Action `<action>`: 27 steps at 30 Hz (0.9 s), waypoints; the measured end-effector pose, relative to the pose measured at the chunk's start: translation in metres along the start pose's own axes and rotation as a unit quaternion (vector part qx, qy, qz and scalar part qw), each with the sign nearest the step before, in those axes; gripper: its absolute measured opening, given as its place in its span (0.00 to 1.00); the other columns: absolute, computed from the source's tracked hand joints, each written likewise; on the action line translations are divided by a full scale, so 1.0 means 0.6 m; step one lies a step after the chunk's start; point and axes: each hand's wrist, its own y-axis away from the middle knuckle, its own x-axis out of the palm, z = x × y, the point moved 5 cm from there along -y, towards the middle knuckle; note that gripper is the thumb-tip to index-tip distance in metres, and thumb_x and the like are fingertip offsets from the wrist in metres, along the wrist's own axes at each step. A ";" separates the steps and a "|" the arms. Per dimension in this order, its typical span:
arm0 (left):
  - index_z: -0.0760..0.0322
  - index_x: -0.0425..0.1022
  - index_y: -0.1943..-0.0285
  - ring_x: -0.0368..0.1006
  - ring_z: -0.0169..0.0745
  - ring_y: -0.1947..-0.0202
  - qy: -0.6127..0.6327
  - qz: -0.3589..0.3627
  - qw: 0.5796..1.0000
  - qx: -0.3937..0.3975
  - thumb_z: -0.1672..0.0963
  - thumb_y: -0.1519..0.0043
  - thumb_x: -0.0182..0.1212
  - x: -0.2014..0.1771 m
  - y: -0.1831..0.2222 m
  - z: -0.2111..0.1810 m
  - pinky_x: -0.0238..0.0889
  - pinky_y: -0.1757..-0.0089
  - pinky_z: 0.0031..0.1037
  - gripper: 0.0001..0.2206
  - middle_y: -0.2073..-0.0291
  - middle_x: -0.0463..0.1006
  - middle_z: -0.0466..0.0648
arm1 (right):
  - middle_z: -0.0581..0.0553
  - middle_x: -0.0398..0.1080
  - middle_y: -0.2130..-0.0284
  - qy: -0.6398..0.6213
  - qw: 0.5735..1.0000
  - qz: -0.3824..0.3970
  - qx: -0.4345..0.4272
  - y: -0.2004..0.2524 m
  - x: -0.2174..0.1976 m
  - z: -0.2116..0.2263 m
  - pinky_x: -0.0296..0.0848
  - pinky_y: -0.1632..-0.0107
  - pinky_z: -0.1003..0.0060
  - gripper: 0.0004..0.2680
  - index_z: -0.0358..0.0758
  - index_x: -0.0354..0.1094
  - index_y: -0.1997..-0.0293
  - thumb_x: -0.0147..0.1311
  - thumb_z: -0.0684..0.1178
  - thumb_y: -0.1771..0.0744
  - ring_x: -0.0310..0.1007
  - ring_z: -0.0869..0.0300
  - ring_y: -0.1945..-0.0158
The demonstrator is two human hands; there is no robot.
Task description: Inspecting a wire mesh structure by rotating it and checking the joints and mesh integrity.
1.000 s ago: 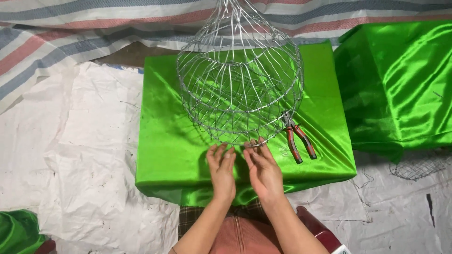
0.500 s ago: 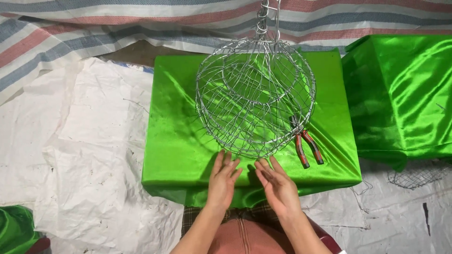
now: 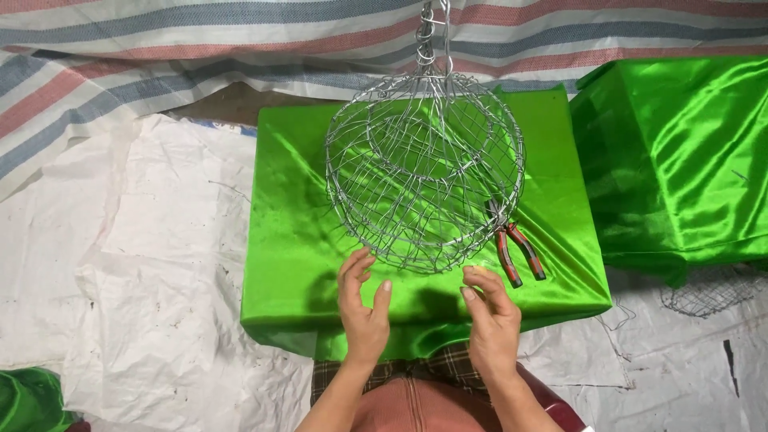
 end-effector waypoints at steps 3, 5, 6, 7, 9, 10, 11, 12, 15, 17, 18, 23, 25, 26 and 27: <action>0.64 0.69 0.43 0.67 0.48 0.39 -0.020 0.004 0.999 0.046 0.58 0.38 0.57 0.009 -0.006 -0.013 0.64 0.43 0.38 0.15 0.41 0.71 0.53 | 0.42 0.71 0.49 0.078 0.993 0.029 -0.081 0.000 0.012 0.029 0.71 0.32 0.57 0.08 0.40 0.74 0.53 0.54 0.36 0.34 0.71 0.53 0.41; 0.66 0.69 0.42 0.67 0.49 0.39 -0.032 0.005 0.997 0.074 0.59 0.38 0.57 0.014 -0.016 -0.021 0.63 0.41 0.37 0.15 0.43 0.71 0.54 | 0.42 0.70 0.49 0.141 0.981 0.046 -0.122 -0.005 0.024 0.049 0.71 0.32 0.55 0.07 0.41 0.74 0.53 0.55 0.39 0.34 0.70 0.53 0.40; 0.67 0.69 0.42 0.69 0.50 0.40 -0.046 0.005 0.994 0.099 0.60 0.37 0.57 0.016 -0.021 -0.027 0.65 0.41 0.37 0.15 0.44 0.72 0.55 | 0.44 0.70 0.49 0.236 0.948 0.036 -0.209 -0.006 0.033 0.070 0.64 0.35 0.56 0.07 0.43 0.75 0.53 0.58 0.40 0.34 0.69 0.54 0.43; 0.69 0.69 0.42 0.71 0.50 0.42 -0.060 0.005 0.990 0.125 0.61 0.37 0.58 0.018 -0.027 -0.034 0.67 0.41 0.36 0.15 0.45 0.73 0.56 | 0.46 0.71 0.50 0.327 0.898 0.026 -0.292 -0.005 0.044 0.090 0.58 0.39 0.56 0.07 0.45 0.76 0.54 0.61 0.41 0.35 0.69 0.55 0.45; 0.70 0.70 0.42 0.72 0.50 0.43 -0.093 0.014 0.985 0.143 0.60 0.38 0.61 0.027 -0.035 -0.037 0.68 0.42 0.36 0.16 0.47 0.75 0.56 | 0.45 0.70 0.50 0.361 0.875 0.014 -0.323 -0.014 0.049 0.094 0.61 0.41 0.56 0.07 0.46 0.76 0.54 0.63 0.43 0.35 0.65 0.53 0.45; 0.72 0.70 0.42 0.73 0.50 0.45 -0.127 0.019 0.978 0.165 0.59 0.39 0.64 0.032 -0.040 -0.040 0.69 0.42 0.36 0.17 0.49 0.76 0.56 | 0.44 0.69 0.50 0.390 0.849 0.004 -0.356 -0.018 0.054 0.097 0.64 0.43 0.55 0.07 0.46 0.77 0.54 0.64 0.46 0.35 0.61 0.50 0.45; 0.72 0.70 0.42 0.73 0.50 0.45 -0.127 0.021 0.978 0.165 0.59 0.39 0.64 0.033 -0.043 -0.047 0.69 0.42 0.36 0.17 0.49 0.76 0.56 | 0.44 0.69 0.50 0.391 0.849 0.003 -0.355 -0.025 0.055 0.095 0.64 0.43 0.55 0.07 0.46 0.77 0.54 0.64 0.46 0.35 0.61 0.50 0.45; 0.72 0.72 0.45 0.74 0.50 0.46 -0.138 0.019 0.972 0.188 0.60 0.40 0.65 0.035 -0.046 -0.059 0.70 0.43 0.34 0.15 0.49 0.76 0.56 | 0.43 0.69 0.49 0.412 0.825 0.000 -0.387 -0.030 0.060 0.096 0.61 0.43 0.56 0.08 0.47 0.77 0.54 0.66 0.47 0.36 0.61 0.51 0.45; 0.73 0.73 0.46 0.75 0.51 0.46 -0.146 0.021 0.966 0.214 0.61 0.41 0.66 0.036 -0.053 -0.060 0.71 0.43 0.33 0.15 0.49 0.77 0.57 | 0.42 0.69 0.48 0.437 0.801 -0.014 -0.409 -0.045 0.064 0.115 0.57 0.43 0.57 0.08 0.47 0.77 0.54 0.67 0.47 0.36 0.62 0.51 0.45; 0.73 0.72 0.44 0.75 0.51 0.45 -0.141 0.026 0.966 0.213 0.62 0.41 0.66 0.040 -0.052 -0.045 0.71 0.42 0.34 0.16 0.48 0.78 0.58 | 0.42 0.69 0.47 0.444 0.802 -0.024 -0.400 -0.052 0.055 0.120 0.56 0.43 0.57 0.08 0.46 0.77 0.54 0.66 0.46 0.36 0.64 0.51 0.45; 0.72 0.68 0.40 0.75 0.52 0.43 -0.143 0.035 0.963 0.225 0.61 0.40 0.67 0.043 -0.051 -0.038 0.70 0.41 0.34 0.20 0.45 0.77 0.58 | 0.42 0.68 0.47 0.435 0.816 -0.041 -0.378 -0.056 0.046 0.117 0.58 0.43 0.58 0.07 0.45 0.77 0.54 0.66 0.46 0.35 0.63 0.51 0.44; 0.68 0.64 0.36 0.80 0.47 0.47 -0.221 0.013 0.928 0.300 0.56 0.37 0.68 0.053 -0.055 -0.026 0.77 0.48 0.30 0.23 0.46 0.79 0.54 | 0.43 0.68 0.46 0.390 0.862 -0.062 -0.319 -0.077 0.032 0.099 0.59 0.42 0.59 0.07 0.43 0.76 0.51 0.63 0.46 0.34 0.66 0.54 0.44; 0.67 0.64 0.35 0.83 0.44 0.52 -0.224 0.002 0.927 0.300 0.58 0.36 0.68 0.050 -0.058 -0.028 0.80 0.52 0.26 0.23 0.47 0.81 0.53 | 0.43 0.68 0.46 0.371 0.878 -0.057 -0.297 -0.086 0.033 0.097 0.57 0.40 0.57 0.07 0.42 0.75 0.51 0.60 0.47 0.32 0.68 0.53 0.43; 0.67 0.64 0.35 0.83 0.44 0.52 -0.224 0.002 0.927 0.301 0.58 0.36 0.68 0.049 -0.059 -0.031 0.80 0.52 0.26 0.23 0.47 0.81 0.53 | 0.43 0.68 0.46 0.370 0.878 -0.058 -0.298 -0.090 0.037 0.095 0.57 0.40 0.57 0.07 0.42 0.75 0.51 0.60 0.47 0.32 0.68 0.53 0.43; 0.68 0.64 0.35 0.83 0.45 0.51 -0.207 0.010 0.934 0.290 0.60 0.38 0.69 0.048 -0.060 -0.032 0.80 0.51 0.26 0.24 0.47 0.81 0.54 | 0.43 0.67 0.46 0.369 0.876 -0.054 -0.306 -0.093 0.042 0.094 0.60 0.39 0.56 0.09 0.40 0.74 0.50 0.58 0.50 0.32 0.68 0.52 0.42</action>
